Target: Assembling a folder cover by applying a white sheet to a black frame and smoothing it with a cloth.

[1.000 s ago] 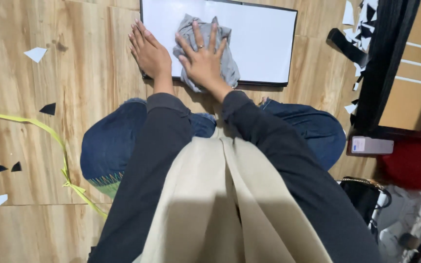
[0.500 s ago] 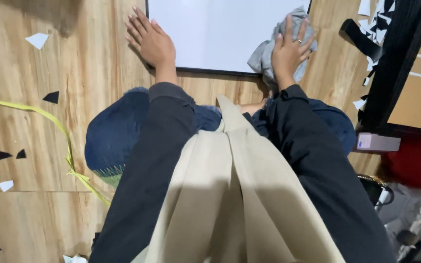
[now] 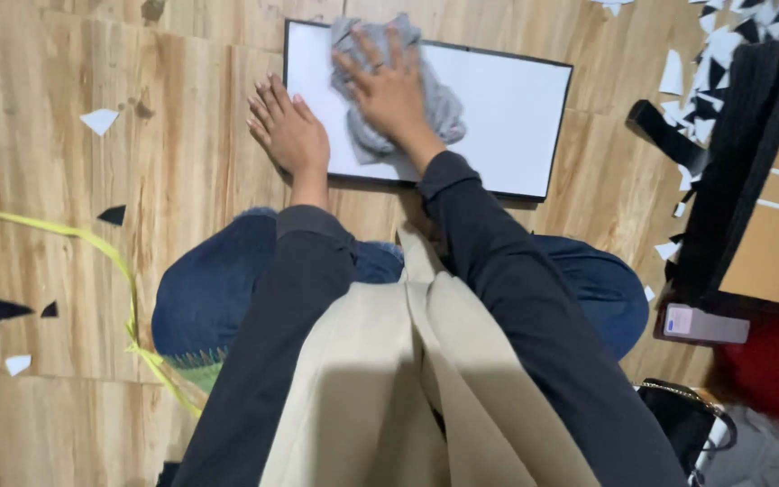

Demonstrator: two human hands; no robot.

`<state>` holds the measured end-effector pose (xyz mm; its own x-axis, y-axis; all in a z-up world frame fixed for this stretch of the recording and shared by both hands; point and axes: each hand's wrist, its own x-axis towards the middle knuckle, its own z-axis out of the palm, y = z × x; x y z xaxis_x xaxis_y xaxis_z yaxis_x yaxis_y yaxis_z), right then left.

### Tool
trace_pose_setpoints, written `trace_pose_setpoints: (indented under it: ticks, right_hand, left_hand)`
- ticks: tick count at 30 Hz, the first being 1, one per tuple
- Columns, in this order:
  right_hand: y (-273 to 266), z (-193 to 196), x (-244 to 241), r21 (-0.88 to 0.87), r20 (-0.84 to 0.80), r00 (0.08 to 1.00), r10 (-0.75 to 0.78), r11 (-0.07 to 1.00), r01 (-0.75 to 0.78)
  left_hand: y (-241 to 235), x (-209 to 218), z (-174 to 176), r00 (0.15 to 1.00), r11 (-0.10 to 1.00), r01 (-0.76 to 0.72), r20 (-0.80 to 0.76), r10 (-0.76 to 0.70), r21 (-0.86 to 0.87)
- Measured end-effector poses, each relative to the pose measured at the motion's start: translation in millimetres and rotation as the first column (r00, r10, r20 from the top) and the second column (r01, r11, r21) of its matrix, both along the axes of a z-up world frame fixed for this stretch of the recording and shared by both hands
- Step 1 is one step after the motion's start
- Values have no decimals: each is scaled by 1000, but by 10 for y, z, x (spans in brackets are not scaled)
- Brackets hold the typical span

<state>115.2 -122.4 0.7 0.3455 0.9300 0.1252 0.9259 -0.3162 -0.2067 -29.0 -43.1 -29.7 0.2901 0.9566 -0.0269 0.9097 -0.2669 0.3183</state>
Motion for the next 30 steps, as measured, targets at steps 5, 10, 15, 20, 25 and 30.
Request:
trace_pose_setpoints:
  ticks: [5,10,15,20,25,30]
  right_hand:
    - [-541,-95,533,87,-17,980,-199,976,200]
    - [-1457,-47,979,-104,24,823,-568,817,567]
    - [-1892,291,968,-260,-139,624,-769,637,726]
    - [-2519,649,1187,-578,298,516,-803,279,767]
    - [-3071,1451,1393,-79,221,595,-773,594,800]
    - [-2943,3189,626,593,-778,391,492,370,715]
  left_hand:
    - [-13,-50,-18,996,999,-33,-81,33,3]
    - [-11,-9,-15,999,1000,-10,-49,11,25]
    - [-14,-84,-11,990,999,34,-137,-35,-10]
    - [19,-37,-63,995,989,44,-79,-55,-140]
    - [-31,-32,-236,996,979,-84,-15,88,187]
    - [-265,40,77,994,991,-104,51,100,82]
